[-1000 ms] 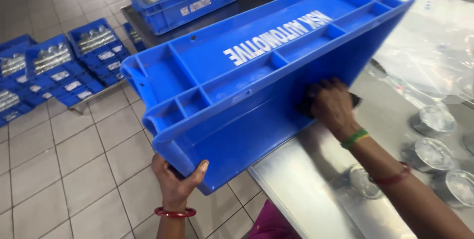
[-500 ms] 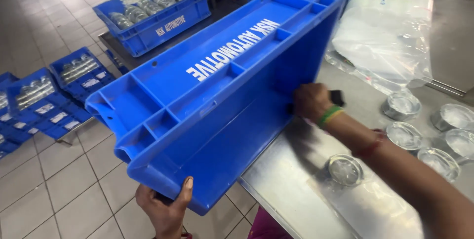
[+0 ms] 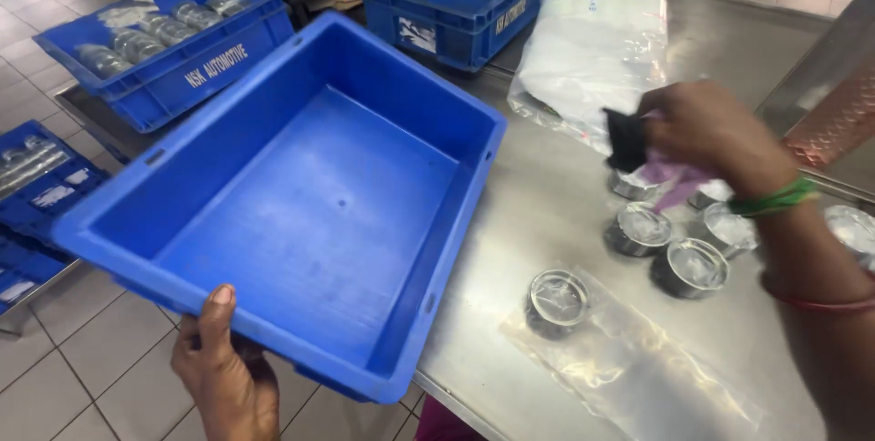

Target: The person wipes metal rings with a cloth and places them into plastic bags before stacking them inside a blue plastic crate.

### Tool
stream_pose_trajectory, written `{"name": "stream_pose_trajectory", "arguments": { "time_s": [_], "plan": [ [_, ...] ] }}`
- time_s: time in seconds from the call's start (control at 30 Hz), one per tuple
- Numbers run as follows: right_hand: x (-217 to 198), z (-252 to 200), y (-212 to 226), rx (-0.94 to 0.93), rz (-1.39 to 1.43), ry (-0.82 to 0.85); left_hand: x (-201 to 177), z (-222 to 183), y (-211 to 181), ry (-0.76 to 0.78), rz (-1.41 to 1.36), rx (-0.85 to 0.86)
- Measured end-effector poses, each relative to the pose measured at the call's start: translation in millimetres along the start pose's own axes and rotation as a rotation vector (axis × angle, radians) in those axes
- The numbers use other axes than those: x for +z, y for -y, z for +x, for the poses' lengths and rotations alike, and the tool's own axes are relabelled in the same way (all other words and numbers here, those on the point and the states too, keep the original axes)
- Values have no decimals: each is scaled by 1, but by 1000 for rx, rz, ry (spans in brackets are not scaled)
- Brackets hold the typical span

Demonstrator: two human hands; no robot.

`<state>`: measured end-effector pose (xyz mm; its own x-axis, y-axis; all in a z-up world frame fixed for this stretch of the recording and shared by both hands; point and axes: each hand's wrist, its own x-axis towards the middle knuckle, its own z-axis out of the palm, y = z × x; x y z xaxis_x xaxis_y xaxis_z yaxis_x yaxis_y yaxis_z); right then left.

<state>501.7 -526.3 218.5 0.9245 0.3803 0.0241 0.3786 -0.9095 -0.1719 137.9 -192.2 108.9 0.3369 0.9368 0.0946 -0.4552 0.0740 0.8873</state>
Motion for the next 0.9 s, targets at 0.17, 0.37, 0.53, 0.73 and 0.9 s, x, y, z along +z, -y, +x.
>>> {"name": "stream_pose_trajectory", "arguments": {
  "time_s": [0.17,0.37,0.53,0.73,0.9],
  "plan": [
    [-20,-13,-64,232,130,8,-11,17,38,-5,-54,-259],
    [-47,-46,-168,166,-41,-291,34,19,78,172,-91,-294],
    [-51,-59,-194,78,-152,-459,40,45,134,379,232,-233],
    [-8,4,-207,-249,-39,-623,59,17,98,545,1003,-355],
    [44,76,-189,-367,75,-745,-14,10,134,689,995,-59]
  ]
}}
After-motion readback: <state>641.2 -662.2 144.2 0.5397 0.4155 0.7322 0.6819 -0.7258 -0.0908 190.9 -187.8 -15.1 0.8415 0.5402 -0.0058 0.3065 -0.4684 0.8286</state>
